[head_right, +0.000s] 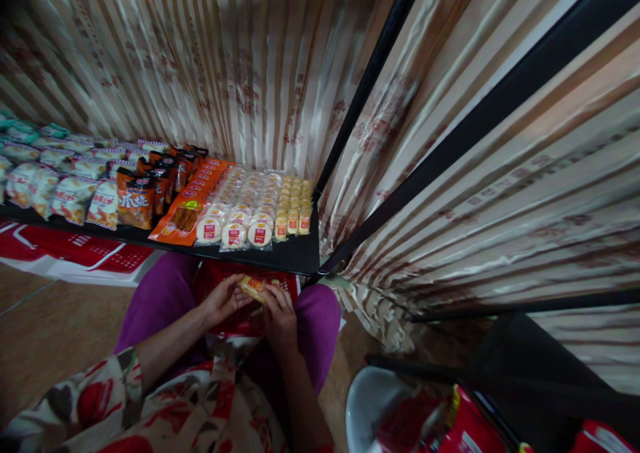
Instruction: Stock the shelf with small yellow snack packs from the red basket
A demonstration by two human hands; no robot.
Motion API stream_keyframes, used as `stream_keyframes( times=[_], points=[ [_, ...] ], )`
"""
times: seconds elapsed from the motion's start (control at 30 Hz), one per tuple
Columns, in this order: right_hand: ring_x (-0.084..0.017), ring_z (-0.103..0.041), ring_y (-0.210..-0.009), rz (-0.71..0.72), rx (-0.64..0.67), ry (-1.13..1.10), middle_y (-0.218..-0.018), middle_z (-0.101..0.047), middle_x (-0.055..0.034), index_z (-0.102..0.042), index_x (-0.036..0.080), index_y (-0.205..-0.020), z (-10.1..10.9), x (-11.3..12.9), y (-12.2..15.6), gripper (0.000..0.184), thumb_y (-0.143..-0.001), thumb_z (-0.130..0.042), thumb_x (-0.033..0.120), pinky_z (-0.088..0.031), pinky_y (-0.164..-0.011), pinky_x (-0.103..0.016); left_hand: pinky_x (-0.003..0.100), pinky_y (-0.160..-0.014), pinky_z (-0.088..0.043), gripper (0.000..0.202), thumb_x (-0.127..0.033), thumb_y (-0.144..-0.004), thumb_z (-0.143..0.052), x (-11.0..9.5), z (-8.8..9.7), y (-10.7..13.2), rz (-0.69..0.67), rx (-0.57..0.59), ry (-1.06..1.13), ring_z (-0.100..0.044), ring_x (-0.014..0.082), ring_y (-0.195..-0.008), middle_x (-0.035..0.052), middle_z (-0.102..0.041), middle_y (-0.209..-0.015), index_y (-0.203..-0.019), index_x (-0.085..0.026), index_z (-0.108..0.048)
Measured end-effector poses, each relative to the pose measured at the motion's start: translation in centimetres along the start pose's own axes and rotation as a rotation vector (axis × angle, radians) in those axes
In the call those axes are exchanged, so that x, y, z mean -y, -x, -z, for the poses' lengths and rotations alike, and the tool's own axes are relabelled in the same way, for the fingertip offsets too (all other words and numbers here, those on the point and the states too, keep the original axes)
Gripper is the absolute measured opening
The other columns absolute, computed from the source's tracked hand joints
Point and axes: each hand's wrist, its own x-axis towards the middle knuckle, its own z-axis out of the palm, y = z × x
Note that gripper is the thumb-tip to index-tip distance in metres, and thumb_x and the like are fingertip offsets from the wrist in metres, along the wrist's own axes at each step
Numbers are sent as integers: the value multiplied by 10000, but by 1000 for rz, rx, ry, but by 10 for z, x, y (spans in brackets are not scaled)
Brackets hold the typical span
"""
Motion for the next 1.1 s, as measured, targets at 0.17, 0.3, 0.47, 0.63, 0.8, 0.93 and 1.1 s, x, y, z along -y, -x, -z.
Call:
stream_keyframes(
  times=[0.17,0.3,0.47,0.63,0.8,0.93,1.1],
  points=[
    [-190,-506,-1102,-77,-52,11,-1182,-560,-80,-622,238,-1036,-2,-6,0,273,-879,-406,182,-436,-938,-387,322,-751,-547,78,-94,-804,-479,-1,-3,4,-17,44,7,-665,176,-757,100,-669,-815,-831,-104,-551],
    [-183,-516,-1108,-140,-51,-15,-1211,-528,-90,-625,227,-1021,-3,-12,-3,279,-878,-388,195,-443,-941,-376,340,-831,-525,127,-53,-739,-534,1,0,4,-47,129,-41,-654,208,-862,123,-674,-893,-855,-77,-582],
    [-179,-535,-1089,-214,-38,-37,-1207,-530,-86,-632,231,-1015,-2,-15,-10,286,-853,-401,187,-454,-921,-350,332,-884,-497,137,-82,-682,-634,5,4,2,-103,213,-84,-638,207,-908,92,-671,-915,-808,-112,-590],
    [-179,-548,-1054,-245,-85,-83,-1131,-566,-83,-649,220,-951,-2,-15,-16,256,-817,-432,193,-451,-911,-350,263,-848,-492,243,-89,-610,-698,5,2,4,-129,243,-112,-633,163,-869,51,-660,-888,-820,-136,-584],
    [-179,-558,-1020,-263,-125,-160,-1073,-583,-92,-640,198,-904,1,-13,-21,236,-813,-422,191,-444,-909,-358,212,-738,-491,317,-85,-563,-722,6,-4,8,-106,219,-191,-622,130,-805,33,-655,-874,-838,-150,-579],
    [-186,-571,-989,-304,-140,-237,-1070,-584,-94,-636,195,-885,6,-9,-27,199,-813,-454,231,-466,-867,-355,204,-662,-473,324,-127,-539,-745,8,-9,7,-123,208,-260,-609,117,-744,24,-649,-844,-816,-154,-580],
    [-171,-593,-911,-426,-184,-340,-1121,-555,-100,-640,193,-846,5,-10,-36,166,-794,-525,301,-504,-781,-314,211,-646,-450,319,-185,-528,-761,7,-19,2,-163,189,-314,-598,107,-679,13,-648,-756,-795,-146,-590]
  ],
)
